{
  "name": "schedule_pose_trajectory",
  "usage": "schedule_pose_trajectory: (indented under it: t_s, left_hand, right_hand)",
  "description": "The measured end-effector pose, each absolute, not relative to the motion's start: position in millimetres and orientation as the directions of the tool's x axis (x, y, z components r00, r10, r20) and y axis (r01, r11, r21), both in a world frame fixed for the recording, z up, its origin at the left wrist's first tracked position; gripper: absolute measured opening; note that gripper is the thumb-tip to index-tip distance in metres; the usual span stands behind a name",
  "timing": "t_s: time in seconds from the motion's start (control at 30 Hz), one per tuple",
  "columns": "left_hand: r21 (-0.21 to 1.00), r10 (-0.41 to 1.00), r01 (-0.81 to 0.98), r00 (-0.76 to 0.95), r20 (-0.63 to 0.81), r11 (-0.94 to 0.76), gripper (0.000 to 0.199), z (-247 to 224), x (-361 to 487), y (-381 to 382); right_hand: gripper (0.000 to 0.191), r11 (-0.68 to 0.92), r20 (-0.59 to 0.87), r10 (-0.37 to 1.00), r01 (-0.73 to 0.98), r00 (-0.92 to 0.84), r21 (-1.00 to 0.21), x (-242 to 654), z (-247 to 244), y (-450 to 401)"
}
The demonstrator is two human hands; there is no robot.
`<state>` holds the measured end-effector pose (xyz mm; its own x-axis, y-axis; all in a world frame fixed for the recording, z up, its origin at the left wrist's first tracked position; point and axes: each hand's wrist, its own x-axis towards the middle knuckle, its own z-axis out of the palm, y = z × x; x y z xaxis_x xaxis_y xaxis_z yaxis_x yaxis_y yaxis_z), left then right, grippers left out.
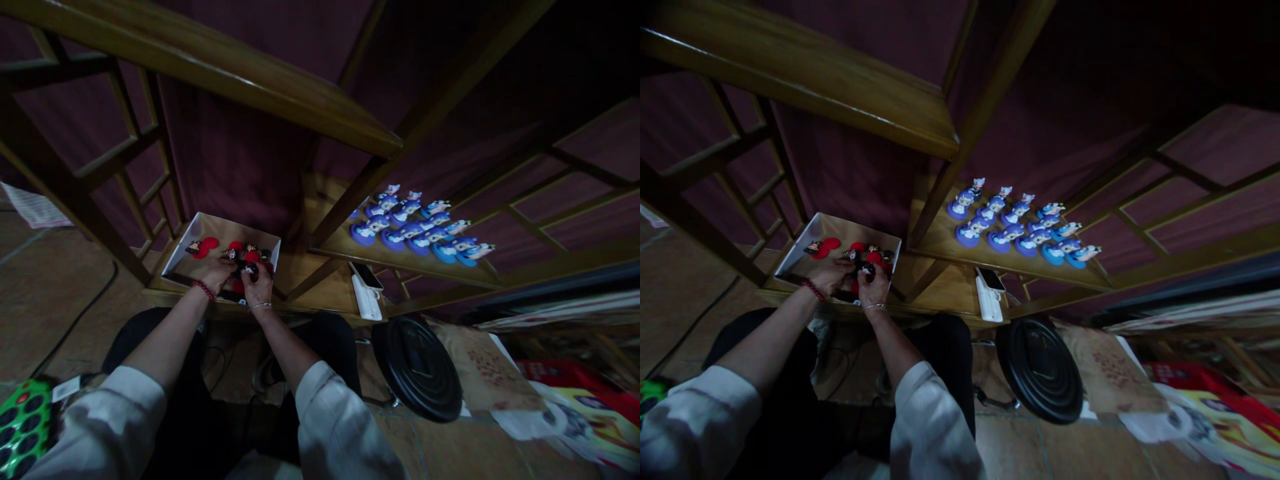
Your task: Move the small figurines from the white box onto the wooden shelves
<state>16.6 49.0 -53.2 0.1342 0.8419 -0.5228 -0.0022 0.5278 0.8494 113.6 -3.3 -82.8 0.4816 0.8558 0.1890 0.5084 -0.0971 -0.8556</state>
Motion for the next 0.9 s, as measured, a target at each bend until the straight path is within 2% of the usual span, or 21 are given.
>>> schedule_pose_trajectory:
  t_s: [0.33,0.9]
  left_hand:
    - [0.796,0.806,-0.141,0.175,-0.565,0.589,0.01,-52.5,7.3,47.3]
    - [0.79,0.798,-0.126,0.156,-0.582,0.6,0.009,-46.7,9.9,45.9]
  right_hand:
    - [0.032,-0.09,0.183,0.859,0.494,0.478,-0.865,112.9,-83.9,-2.8]
    - [0.033,-0.102,0.168,0.866,0.494,0.472,-0.864,113.1,-76.4,-5.5]
